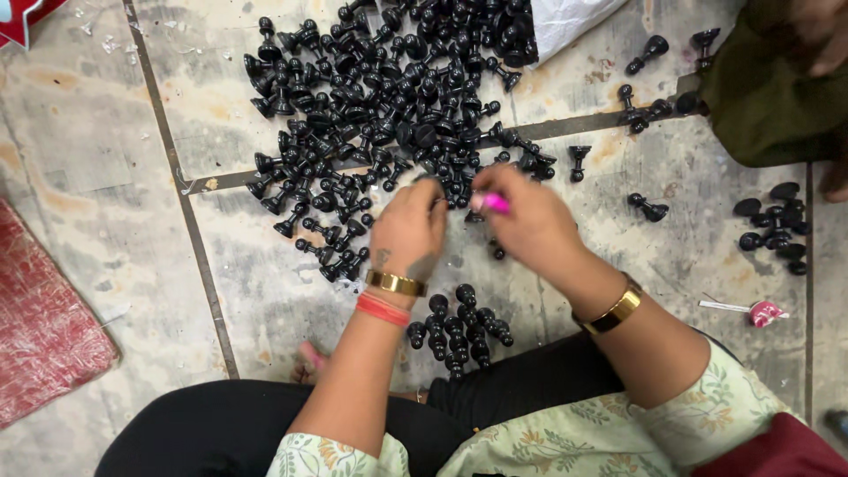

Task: The person sits on the floor among a large pile of black chess pieces and uses a pink utility knife to trim the felt base of each piece, working one piece at a time and placing finished pieces back on the floor.

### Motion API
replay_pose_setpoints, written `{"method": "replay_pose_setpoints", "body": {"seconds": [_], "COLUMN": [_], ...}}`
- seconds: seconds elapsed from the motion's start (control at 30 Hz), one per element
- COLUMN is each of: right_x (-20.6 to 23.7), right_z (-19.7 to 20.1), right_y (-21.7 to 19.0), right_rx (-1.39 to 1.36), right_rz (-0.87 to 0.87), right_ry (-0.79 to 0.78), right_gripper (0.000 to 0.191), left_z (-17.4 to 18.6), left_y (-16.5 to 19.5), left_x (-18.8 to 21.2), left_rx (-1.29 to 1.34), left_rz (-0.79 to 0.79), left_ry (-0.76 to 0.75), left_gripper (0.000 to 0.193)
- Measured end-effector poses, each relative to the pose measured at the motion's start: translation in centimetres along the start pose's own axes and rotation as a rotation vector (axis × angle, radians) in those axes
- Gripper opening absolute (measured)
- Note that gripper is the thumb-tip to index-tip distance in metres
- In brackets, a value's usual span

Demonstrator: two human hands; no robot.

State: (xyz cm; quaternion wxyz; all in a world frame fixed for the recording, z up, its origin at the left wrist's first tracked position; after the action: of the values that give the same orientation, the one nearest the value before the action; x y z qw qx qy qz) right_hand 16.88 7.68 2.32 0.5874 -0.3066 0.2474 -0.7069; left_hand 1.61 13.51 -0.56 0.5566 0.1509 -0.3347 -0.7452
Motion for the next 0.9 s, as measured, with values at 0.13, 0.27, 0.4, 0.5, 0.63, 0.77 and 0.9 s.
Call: {"method": "replay_pose_setpoints", "body": {"seconds": [0.13, 0.27, 0.4, 0.5, 0.63, 0.77, 0.9], "right_x": [-0.3, -0.5, -0.4, -0.2, -0.1, 0.2, 0.1], "right_z": [0.2, -1.6, -2.0, -1.4, -0.2, -0.4, -1.4], "right_y": [1.2, 1.6, 0.6, 0.4, 0.7, 0.7, 0.6], "right_rx": [-0.686, -0.875, -0.846, -0.773, -0.906, -1.062, -1.126], "right_rz": [0.033, 0.031, 0.113, 0.084, -0.002, -0.037, -0.019], "right_ry": [0.182, 0.096, -0.017, 0.026, 0.172, 0.187, 0.108], "right_gripper": [0.022, 0.012, 0.023, 0.020, 0.021, 0.020, 0.019], "left_z": [1.0, 1.2, 1.2, 1.6, 2.6, -0.2, -1.4], "left_y": [3.3, 2.7, 1.8, 2.0, 1.8, 1.6, 1.5], "left_x": [1.3, 0.8, 0.2, 0.4, 0.6, 0.9, 0.9], "left_rx": [0.177, 0.339, 0.531, 0.614, 0.657, 0.904, 1.095], "left_rz": [-0.258, -0.094, 0.056, 0.089, 0.143, 0.266, 0.243], "left_ry": [-0.006, -0.077, -0.117, -0.088, -0.001, -0.332, -0.399], "left_gripper": [0.016, 0.023, 0.029, 0.033, 0.036, 0.048, 0.041]}}
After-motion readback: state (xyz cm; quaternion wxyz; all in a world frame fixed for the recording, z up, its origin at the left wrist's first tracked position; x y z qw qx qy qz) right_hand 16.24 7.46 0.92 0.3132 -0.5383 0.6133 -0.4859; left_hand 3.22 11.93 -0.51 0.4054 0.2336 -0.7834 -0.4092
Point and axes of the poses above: each hand's wrist, its own x-axis away from the middle knuckle, its own z-axis out of the back of the hand, y = z × x, the point moved 8 cm from there along -x, towards the middle knuckle, and after that the axes turned 14 degrees about z, right-handed, at the moved point
